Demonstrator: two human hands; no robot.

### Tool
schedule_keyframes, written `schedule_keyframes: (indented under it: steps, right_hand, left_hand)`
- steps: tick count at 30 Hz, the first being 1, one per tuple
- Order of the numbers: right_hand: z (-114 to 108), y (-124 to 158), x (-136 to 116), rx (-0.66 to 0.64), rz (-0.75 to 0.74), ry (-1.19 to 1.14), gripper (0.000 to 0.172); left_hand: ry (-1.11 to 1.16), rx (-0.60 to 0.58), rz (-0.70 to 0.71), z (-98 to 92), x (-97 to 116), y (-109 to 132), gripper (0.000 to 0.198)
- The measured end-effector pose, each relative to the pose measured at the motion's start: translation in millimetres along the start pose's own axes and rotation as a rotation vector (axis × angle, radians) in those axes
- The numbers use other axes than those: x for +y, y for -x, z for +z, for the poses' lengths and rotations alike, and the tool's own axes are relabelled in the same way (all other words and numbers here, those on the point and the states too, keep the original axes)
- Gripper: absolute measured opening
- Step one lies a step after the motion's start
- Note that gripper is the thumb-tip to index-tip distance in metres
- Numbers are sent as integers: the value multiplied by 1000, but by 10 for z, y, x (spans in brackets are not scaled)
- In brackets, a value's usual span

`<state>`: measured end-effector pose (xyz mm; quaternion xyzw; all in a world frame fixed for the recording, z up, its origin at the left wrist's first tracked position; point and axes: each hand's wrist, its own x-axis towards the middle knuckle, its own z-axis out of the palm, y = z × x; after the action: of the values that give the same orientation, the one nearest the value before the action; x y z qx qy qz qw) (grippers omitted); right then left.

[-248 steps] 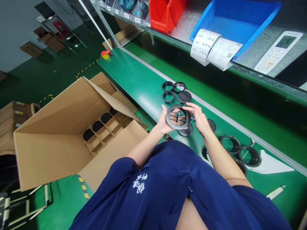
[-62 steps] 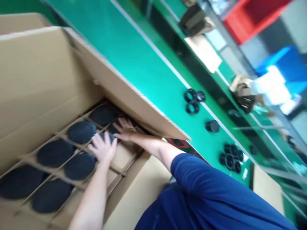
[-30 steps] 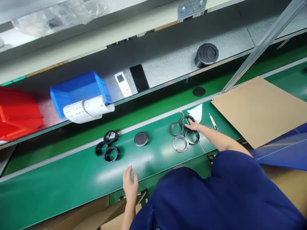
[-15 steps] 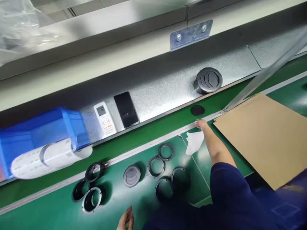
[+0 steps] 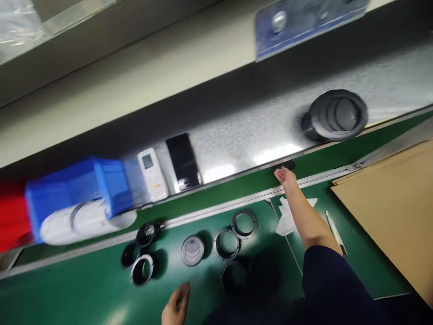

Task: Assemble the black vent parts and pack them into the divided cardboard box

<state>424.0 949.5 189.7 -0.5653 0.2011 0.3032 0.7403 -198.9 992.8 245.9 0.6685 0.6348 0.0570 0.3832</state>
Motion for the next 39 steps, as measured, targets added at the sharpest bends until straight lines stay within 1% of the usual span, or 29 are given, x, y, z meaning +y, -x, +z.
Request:
schedule_keyframes:
  steps: [1, 2, 4, 5, 7, 8, 9, 11, 13, 14, 16, 18, 20, 21, 22, 23, 24, 26, 27, 29, 32, 35, 39]
  right_hand:
    - [93, 238, 208, -72, 58, 10, 24]
    - [173, 526, 440, -172, 118, 22, 23]
    - [277, 1226, 927, -434, 236, 50, 28]
    - [297, 1614, 1155, -579, 288, 67, 31]
    - [286, 2393, 1531, -841, 367, 123, 38]
    - [266, 2756, 1674, -940, 392, 169, 41]
    - [243, 3088, 1789, -1024, 409, 225, 43]
    - [204, 3626, 1947, -1149, 410, 343, 46]
    - [195, 3979, 2033, -1222, 337, 472, 49]
    - [204, 4088, 2055, -1236, 259, 541, 51]
    - [249, 4199, 2061, -1223, 20, 682, 55]
    - [317, 4224, 2028, -1154, -274, 806, 59]
    - [384, 4231, 1974, -1071, -551, 849, 52]
    - [408, 4242, 1946, -1052, -677, 840, 48]
    - [422, 4261, 1921, -1064, -793, 824, 45]
    - [425, 4285, 1902, -1112, -898, 812, 44]
    - [417, 4312, 1891, -1184, -989, 814, 42]
    - [377, 4363, 1892, -1330, -1122, 872, 39]
    - [351, 4380, 1905, -1379, -1167, 913, 38]
    - [306, 4390, 1947, -1424, -1234, 979, 41]
    - [266, 4354, 2008, -1490, -1272, 1011, 45]
    - [236, 4299, 2029, -1544, -1210, 1006, 53]
    - [177, 4246, 1989, -1544, -1002, 970, 64]
  left_hand:
    - [63, 2, -8, 2, 126, 61, 40]
    - [141, -4, -15, 20, 281, 102, 42]
    - [351, -37, -22, 75, 617, 122, 46]
    - [517, -60, -30, 96, 765, 106, 49]
    - [949, -160, 16, 97, 973, 55, 63]
    - [1147, -235, 42, 73, 1027, 39, 69]
    - [1295, -288, 49, 33, 1052, 38, 72]
    - [1502, -334, 61, -80, 1038, 97, 72]
    - [1627, -326, 91, -215, 972, 229, 69]
    - [1674, -314, 118, -282, 928, 313, 67]
    - [1748, -287, 164, -400, 832, 488, 64]
    - [1803, -272, 167, -482, 735, 649, 62]
    - [1845, -295, 139, -523, 650, 789, 64]
    - [1862, -324, 120, -531, 613, 851, 67]
    - [1876, -361, 102, -533, 579, 908, 71]
    - [1886, -398, 87, -531, 549, 960, 76]
    - [1895, -425, 74, -528, 522, 1009, 80]
    - [1911, -438, 53, -519, 474, 1093, 88]
    - [1917, -431, 42, -515, 453, 1129, 90]
    - [1923, -413, 16, -503, 417, 1189, 91]
    - [1911, -371, 0, -474, 386, 1251, 89]
    - [1884, -369, 18, -438, 392, 1287, 92]
    - [1863, -393, 67, -415, 434, 1301, 95]
